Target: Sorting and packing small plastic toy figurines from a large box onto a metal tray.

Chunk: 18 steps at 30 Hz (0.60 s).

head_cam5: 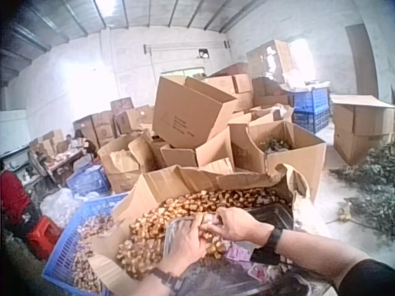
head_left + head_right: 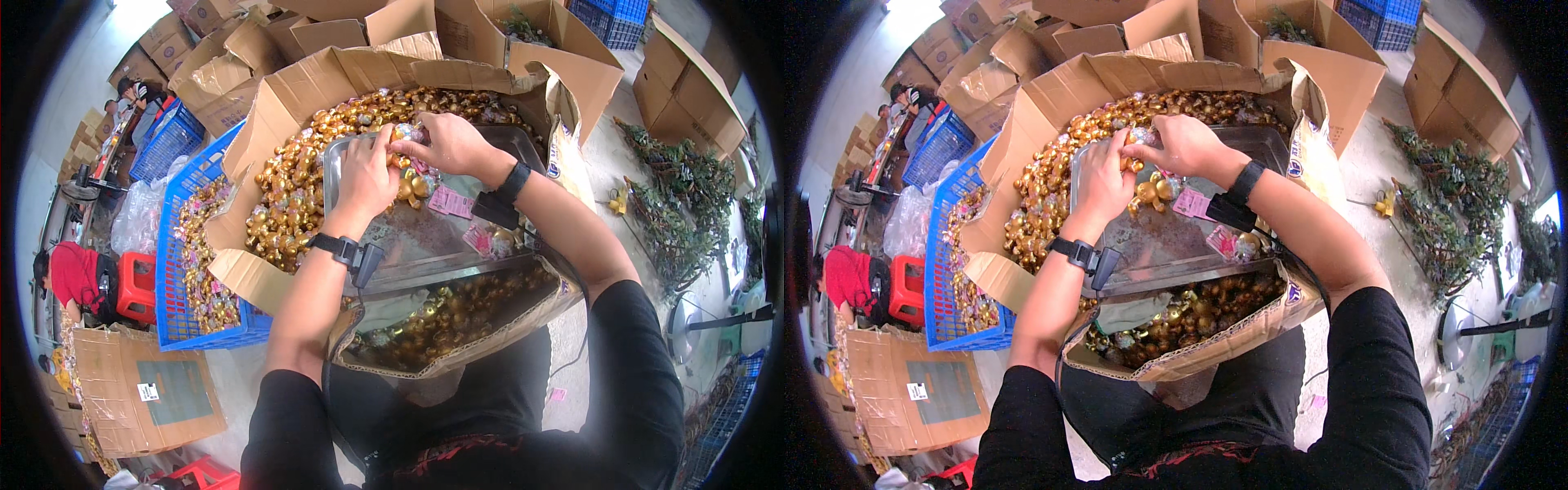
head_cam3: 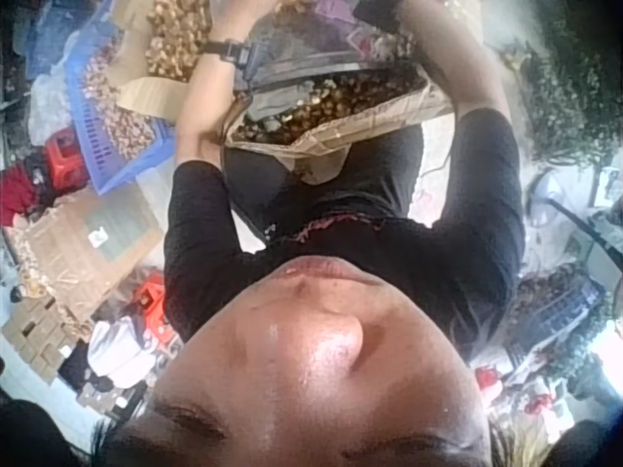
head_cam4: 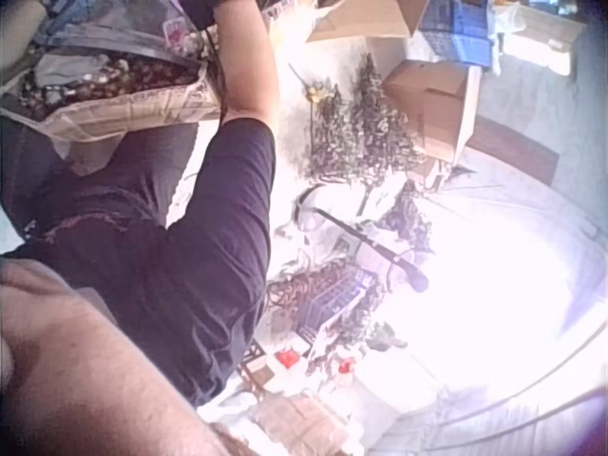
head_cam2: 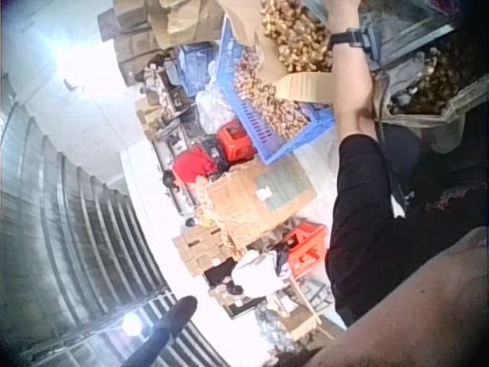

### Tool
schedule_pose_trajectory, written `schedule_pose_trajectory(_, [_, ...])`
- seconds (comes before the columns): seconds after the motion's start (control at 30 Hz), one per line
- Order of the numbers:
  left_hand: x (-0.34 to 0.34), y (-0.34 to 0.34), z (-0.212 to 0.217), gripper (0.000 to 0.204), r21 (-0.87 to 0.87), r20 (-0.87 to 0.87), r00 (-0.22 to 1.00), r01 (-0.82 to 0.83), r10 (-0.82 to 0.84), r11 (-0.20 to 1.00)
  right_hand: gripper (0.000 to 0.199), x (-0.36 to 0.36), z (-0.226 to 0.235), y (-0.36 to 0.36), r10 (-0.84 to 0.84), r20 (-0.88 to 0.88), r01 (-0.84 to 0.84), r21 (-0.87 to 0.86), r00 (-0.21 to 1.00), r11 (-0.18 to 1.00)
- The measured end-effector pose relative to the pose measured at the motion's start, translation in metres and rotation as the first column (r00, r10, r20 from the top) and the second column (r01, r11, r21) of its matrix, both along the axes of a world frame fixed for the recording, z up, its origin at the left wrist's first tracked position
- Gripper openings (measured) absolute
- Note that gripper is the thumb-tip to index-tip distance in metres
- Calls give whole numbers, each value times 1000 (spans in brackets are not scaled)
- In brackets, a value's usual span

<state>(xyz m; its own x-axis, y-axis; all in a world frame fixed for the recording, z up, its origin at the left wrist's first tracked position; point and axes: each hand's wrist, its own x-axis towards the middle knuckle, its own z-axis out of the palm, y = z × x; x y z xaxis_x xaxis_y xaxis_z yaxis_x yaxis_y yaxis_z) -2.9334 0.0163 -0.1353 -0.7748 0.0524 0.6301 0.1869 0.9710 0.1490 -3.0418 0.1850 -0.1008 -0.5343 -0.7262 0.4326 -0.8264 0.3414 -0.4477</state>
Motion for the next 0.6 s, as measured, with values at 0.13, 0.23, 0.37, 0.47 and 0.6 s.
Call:
schedule_pose_trajectory(0.13, [-1,1,-2,67,-12,40,999,-28,29,1000,63,-1,-7,-1,-19,-51,20,17,999,1000])
schedule_pose_trajectory(0.23, [2,1,0,66,-36,50,998,-40,42,999,62,0,-1,2,17,-11,-17,33,1000,999])
schedule_pose_trajectory(0.37, [3,0,3,64,-22,-25,1000,2,-3,1000,64,-3,0,3,75,14,-76,75,997,994])
schedule_pose_trajectory(0.47, [5,7,7,62,-36,10,999,-48,48,998,54,-11,-17,3,95,167,-92,-26,981,995])
schedule_pose_trajectory(0.6, [8,9,16,65,-24,-17,998,-68,67,997,43,-15,-11,5,374,351,-249,-353,858,902])
